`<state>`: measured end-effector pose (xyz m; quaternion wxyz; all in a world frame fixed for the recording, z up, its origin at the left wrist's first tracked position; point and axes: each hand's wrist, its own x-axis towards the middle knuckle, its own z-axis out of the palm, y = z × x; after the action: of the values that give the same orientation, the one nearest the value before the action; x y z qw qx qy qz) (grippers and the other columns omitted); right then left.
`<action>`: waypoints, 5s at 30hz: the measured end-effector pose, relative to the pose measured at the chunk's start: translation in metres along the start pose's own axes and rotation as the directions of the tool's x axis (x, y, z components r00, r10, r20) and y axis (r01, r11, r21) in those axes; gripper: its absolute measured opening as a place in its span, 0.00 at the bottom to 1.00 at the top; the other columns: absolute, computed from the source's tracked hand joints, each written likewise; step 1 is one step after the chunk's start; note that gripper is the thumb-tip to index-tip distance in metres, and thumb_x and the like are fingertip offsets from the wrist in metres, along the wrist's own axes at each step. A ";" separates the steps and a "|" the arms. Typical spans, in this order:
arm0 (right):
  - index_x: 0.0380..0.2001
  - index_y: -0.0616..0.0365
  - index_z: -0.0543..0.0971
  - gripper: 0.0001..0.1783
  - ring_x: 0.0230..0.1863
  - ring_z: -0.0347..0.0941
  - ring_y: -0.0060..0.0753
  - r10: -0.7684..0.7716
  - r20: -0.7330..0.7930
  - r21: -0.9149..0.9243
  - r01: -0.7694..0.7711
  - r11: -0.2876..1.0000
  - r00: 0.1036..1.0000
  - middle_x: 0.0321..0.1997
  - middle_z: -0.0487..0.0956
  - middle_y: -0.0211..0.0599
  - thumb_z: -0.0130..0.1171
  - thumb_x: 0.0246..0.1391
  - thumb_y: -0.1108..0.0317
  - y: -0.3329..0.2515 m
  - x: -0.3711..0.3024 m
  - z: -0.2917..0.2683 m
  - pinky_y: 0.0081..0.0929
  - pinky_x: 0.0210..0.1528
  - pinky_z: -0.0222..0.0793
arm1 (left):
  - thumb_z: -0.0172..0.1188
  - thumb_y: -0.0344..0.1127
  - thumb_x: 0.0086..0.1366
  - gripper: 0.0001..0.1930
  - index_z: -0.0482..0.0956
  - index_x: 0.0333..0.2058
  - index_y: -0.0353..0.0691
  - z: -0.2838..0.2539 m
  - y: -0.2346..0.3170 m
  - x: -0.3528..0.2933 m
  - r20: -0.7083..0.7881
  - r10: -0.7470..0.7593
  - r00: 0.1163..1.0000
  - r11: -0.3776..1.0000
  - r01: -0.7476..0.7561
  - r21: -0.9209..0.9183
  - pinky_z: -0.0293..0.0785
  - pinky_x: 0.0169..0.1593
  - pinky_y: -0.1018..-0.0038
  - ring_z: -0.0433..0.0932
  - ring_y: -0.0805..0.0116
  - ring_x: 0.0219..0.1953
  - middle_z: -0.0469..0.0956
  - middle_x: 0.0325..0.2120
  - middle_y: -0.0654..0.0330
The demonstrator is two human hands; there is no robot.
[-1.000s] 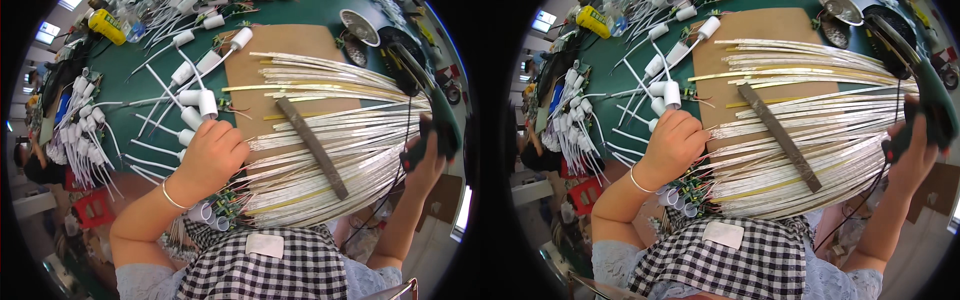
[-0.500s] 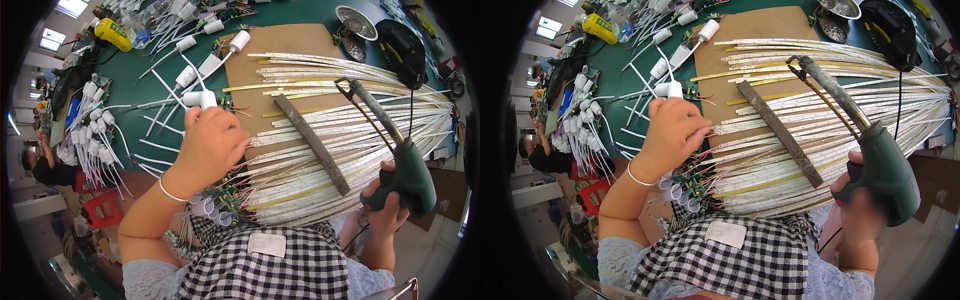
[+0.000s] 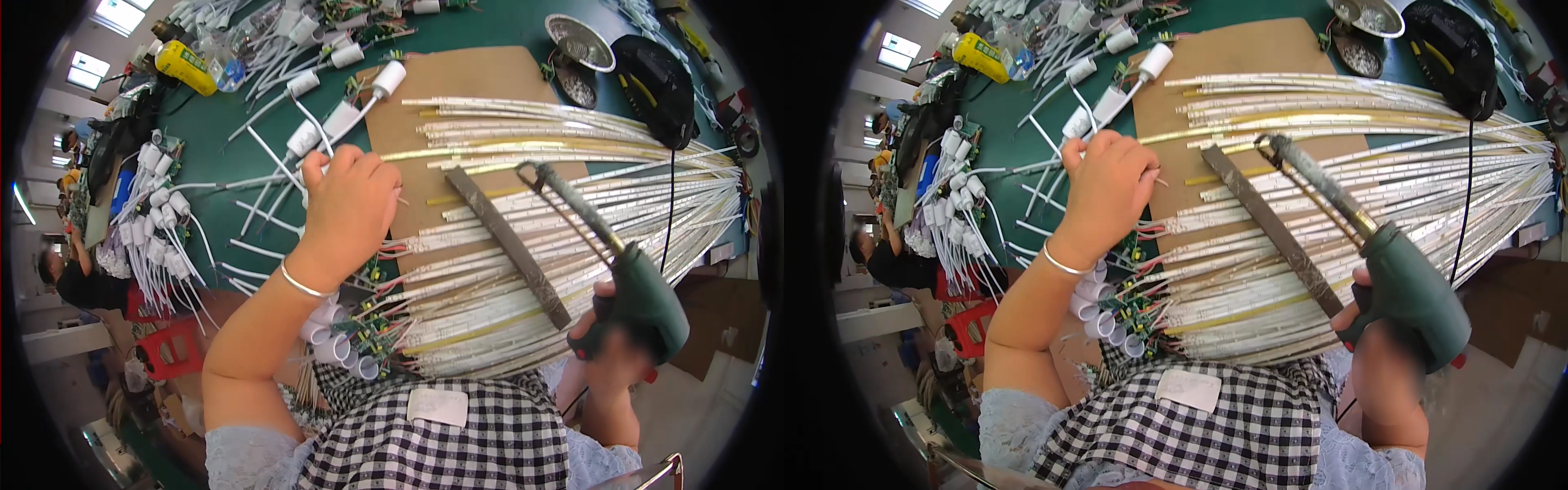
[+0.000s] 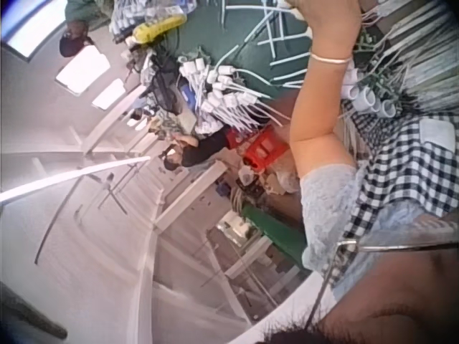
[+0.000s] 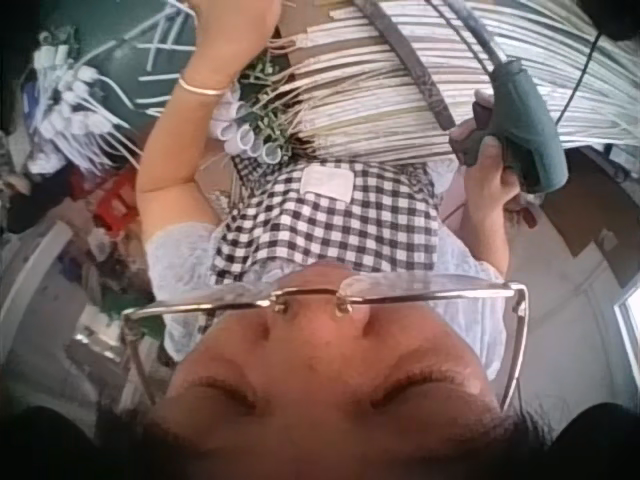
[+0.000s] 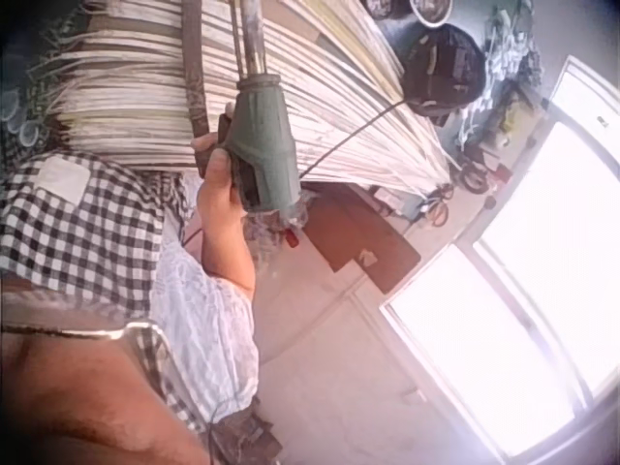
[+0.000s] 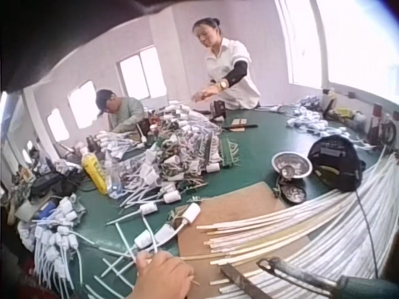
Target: The person uses a soldering iron to attach wires to small circuit boards. They repeatedly pick up a board, apply the soldering iron to the connection points, and place the finished unit on the table. The workspace is cluttered with numerous similar components and tools.
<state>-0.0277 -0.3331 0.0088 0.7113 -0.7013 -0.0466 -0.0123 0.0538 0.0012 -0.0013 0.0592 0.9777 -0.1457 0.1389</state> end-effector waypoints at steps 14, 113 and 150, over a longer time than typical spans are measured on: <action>0.59 0.71 0.63 0.32 0.25 0.75 0.30 0.044 0.012 0.034 -0.044 0.998 0.999 0.52 0.73 0.51 0.56 0.60 0.57 0.001 0.002 0.007 0.20 0.21 0.68 | 0.55 0.32 0.65 0.06 0.75 0.36 0.36 -0.038 -0.043 0.022 0.073 -0.447 0.892 0.498 0.316 -0.808 0.68 0.36 0.78 0.74 0.78 0.31 0.76 0.26 0.63; 0.57 0.68 0.67 0.28 0.26 0.76 0.29 0.083 0.403 -0.225 0.012 0.974 0.911 0.50 0.76 0.48 0.55 0.58 0.61 -0.002 0.002 0.017 0.23 0.29 0.72 | 0.66 0.31 0.44 0.08 0.77 0.25 0.47 -0.012 0.004 -0.035 0.024 0.281 0.959 0.956 -0.278 -0.097 0.62 0.49 0.61 0.74 0.69 0.37 0.74 0.25 0.69; 0.42 0.66 0.79 0.16 0.34 0.76 0.33 0.210 0.219 -0.208 -0.165 0.964 0.953 0.38 0.80 0.41 0.63 0.48 0.75 -0.012 0.003 0.024 0.26 0.35 0.71 | 0.65 0.27 0.48 0.09 0.79 0.30 0.46 -0.013 0.011 -0.024 -0.029 0.164 0.986 0.945 -0.166 -0.283 0.59 0.49 0.62 0.74 0.65 0.38 0.75 0.29 0.67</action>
<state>-0.0272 -0.3090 0.0208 0.6294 -0.7625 -0.0636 0.1356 0.0250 -0.0006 0.0045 0.1878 0.9430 -0.2453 0.1236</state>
